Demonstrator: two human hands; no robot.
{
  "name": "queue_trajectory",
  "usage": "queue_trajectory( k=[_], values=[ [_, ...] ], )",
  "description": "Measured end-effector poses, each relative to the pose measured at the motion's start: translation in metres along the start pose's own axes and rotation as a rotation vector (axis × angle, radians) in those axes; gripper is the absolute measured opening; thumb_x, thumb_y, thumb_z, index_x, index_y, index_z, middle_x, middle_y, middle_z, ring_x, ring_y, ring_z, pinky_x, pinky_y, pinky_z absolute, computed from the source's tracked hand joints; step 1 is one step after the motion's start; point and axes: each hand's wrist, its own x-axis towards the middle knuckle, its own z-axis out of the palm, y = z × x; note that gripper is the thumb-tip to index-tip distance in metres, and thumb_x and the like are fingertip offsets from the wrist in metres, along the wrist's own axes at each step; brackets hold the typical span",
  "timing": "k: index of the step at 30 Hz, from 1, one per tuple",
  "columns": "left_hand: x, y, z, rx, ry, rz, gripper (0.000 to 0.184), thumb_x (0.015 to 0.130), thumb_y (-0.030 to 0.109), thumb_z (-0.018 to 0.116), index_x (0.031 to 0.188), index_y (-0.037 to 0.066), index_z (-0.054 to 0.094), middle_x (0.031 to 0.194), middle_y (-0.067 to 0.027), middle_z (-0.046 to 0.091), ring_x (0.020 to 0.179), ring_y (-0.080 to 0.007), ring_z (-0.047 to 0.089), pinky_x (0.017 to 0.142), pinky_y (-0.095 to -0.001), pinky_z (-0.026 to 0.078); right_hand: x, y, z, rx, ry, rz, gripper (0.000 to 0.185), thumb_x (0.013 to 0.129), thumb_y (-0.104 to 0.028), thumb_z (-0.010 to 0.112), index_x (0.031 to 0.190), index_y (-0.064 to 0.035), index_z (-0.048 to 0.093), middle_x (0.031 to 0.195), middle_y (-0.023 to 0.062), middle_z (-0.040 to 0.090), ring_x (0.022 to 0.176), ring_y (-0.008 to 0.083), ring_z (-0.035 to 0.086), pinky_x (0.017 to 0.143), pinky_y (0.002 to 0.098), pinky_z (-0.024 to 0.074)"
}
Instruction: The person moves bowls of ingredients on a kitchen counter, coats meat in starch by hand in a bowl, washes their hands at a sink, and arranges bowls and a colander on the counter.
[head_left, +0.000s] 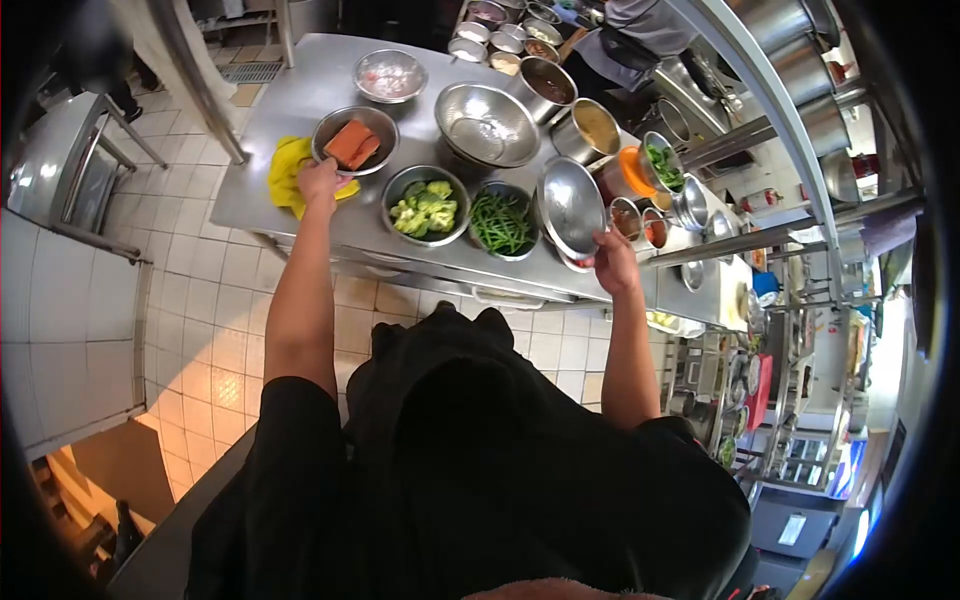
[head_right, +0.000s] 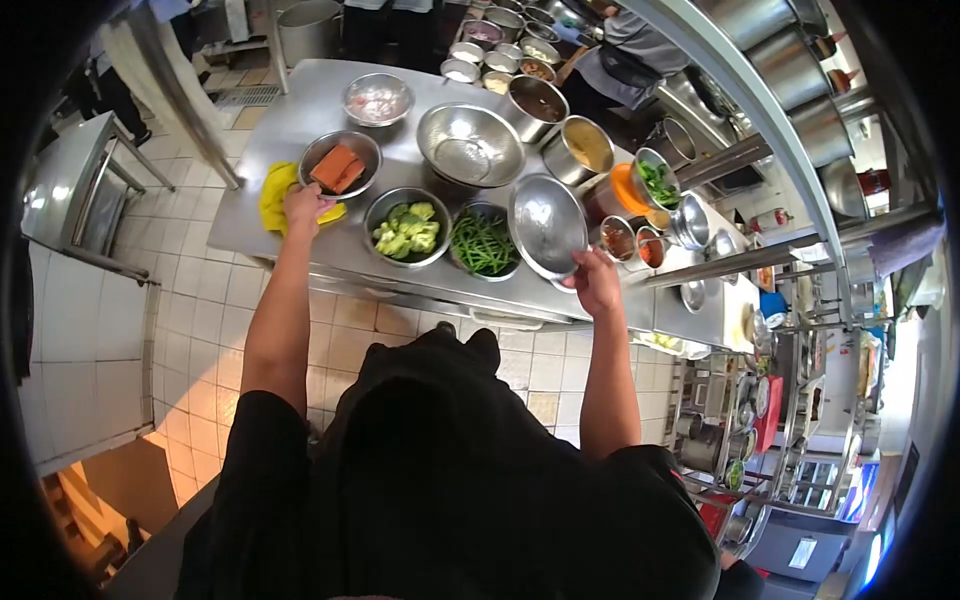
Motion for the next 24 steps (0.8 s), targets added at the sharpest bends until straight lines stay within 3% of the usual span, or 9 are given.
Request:
queue_trajectory(
  k=[5,9,17,19,21,23,24],
  values=[
    [-0.037,0.028,-0.033,-0.028,-0.041,0.021,0.009,0.077,0.004,0.054,0.084,-0.001,0.051,0.065,-0.0090,0.055,0.053,-0.0177,0.057,0.054,-0.0293,0.057,0.039,0.013,0.037,0.049,-0.044,0.052,0.009,0.082,-0.005,0.056,0.089,-0.0002,0.053,0.071,0.0071,0.053,0.057,0.0178,0.057,0.045,0.0295,0.0503],
    [-0.056,0.031,-0.080,-0.061,-0.042,0.095,0.008,0.078,0.005,0.055,0.082,0.001,0.051,0.065,-0.0078,0.054,0.050,-0.0163,0.055,0.050,-0.0288,0.054,0.099,0.032,0.054,0.159,0.001,0.033,0.003,0.082,-0.003,0.056,0.083,0.0002,0.055,0.069,0.0077,0.051,0.057,0.0194,0.055,0.053,0.0328,0.0520],
    [-0.092,0.049,-0.163,-0.071,0.078,0.188,0.008,0.076,0.004,0.056,0.073,0.004,0.048,0.062,-0.0049,0.051,0.049,-0.0146,0.054,0.048,-0.0300,0.053,0.163,0.046,0.108,0.011,0.089,0.032,0.011,0.081,-0.005,0.060,0.087,-0.0008,0.052,0.075,0.0095,0.056,0.063,0.0218,0.059,0.055,0.0351,0.0561],
    [-0.084,0.053,-0.184,-0.056,0.086,0.210,0.010,0.074,0.004,0.057,0.069,0.005,0.048,0.061,-0.0039,0.050,0.050,-0.0134,0.053,0.049,-0.0298,0.052,0.167,0.052,0.112,-0.197,0.217,-0.021,0.020,0.079,-0.013,0.066,0.089,-0.0012,0.053,0.078,0.0104,0.057,0.061,0.0211,0.059,0.051,0.0332,0.0544],
    [-0.081,0.071,-0.204,0.232,0.158,0.280,0.010,0.074,0.007,0.059,0.070,0.003,0.051,0.064,-0.0030,0.053,0.057,-0.0121,0.054,0.053,-0.0278,0.048,0.166,0.059,0.107,-0.323,0.248,-0.089,0.019,0.077,-0.016,0.068,0.077,-0.0038,0.054,0.064,0.0086,0.052,0.051,0.0189,0.053,0.042,0.0316,0.0441],
    [-0.049,0.068,-0.227,0.112,0.113,0.239,0.008,0.075,0.007,0.058,0.079,0.001,0.056,0.072,-0.0049,0.058,0.061,-0.0128,0.056,0.057,-0.0279,0.050,0.170,0.063,0.113,-0.343,0.367,-0.105,0.028,0.079,-0.020,0.066,0.061,-0.0057,0.049,0.056,0.0055,0.045,0.044,0.0166,0.044,0.038,0.0312,0.0357],
    [-0.035,0.068,-0.238,0.066,0.071,0.268,0.008,0.076,0.006,0.058,0.082,0.001,0.056,0.072,-0.0047,0.057,0.061,-0.0133,0.058,0.058,-0.0281,0.051,0.169,0.064,0.113,-0.410,0.441,-0.108,0.025,0.078,-0.019,0.067,0.066,-0.0052,0.049,0.055,0.0052,0.045,0.042,0.0163,0.043,0.037,0.0302,0.0347]
  ],
)
